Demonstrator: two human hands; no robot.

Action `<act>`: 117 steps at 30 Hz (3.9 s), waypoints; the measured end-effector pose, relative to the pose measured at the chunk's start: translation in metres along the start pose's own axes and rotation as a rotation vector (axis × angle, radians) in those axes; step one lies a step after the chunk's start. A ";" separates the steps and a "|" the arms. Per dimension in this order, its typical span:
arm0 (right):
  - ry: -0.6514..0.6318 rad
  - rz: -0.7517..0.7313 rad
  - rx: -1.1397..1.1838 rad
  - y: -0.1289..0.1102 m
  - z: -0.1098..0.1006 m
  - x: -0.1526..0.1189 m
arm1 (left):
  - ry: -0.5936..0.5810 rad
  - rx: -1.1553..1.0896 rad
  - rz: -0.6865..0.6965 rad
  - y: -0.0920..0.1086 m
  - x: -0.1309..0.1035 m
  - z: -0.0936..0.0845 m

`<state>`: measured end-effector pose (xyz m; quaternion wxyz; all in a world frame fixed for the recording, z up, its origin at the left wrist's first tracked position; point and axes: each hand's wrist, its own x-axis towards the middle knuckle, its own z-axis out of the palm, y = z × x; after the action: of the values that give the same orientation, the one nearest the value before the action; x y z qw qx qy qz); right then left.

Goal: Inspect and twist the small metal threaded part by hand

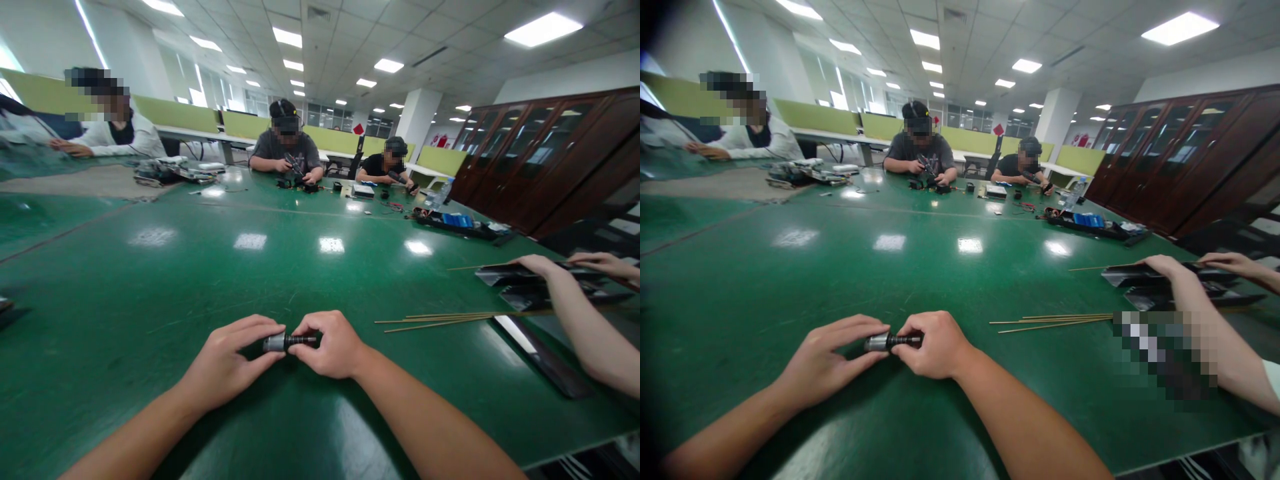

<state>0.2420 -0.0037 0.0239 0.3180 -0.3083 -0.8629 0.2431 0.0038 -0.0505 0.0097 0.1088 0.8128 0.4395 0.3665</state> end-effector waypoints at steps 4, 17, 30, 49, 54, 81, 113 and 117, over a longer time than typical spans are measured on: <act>-0.003 0.001 0.000 -0.001 -0.001 0.000 | -0.003 -0.002 -0.003 0.001 0.001 -0.001; -0.012 0.000 -0.004 -0.001 -0.002 0.000 | -0.009 -0.011 0.008 0.001 0.000 -0.001; -0.020 0.008 -0.025 -0.003 -0.004 0.000 | -0.007 -0.010 0.013 0.003 0.002 -0.004; -0.023 0.011 -0.035 -0.002 -0.003 0.000 | -0.009 -0.019 0.004 0.003 0.002 -0.004; -0.018 0.004 -0.035 -0.002 -0.002 0.000 | -0.005 -0.019 0.017 0.003 0.002 -0.003; -0.020 0.002 -0.021 -0.001 -0.007 0.001 | 0.026 0.012 0.022 0.000 0.002 -0.007; 0.000 -0.008 -0.005 0.001 -0.009 0.002 | 0.056 0.046 0.035 -0.002 0.003 -0.014; -0.002 -0.004 -0.009 0.001 -0.010 0.002 | 0.049 0.047 0.024 -0.003 0.002 -0.015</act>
<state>0.2474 0.0003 0.0309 0.3164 -0.3079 -0.8649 0.2387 -0.0078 -0.0495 0.0195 0.0744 0.8110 0.4409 0.3773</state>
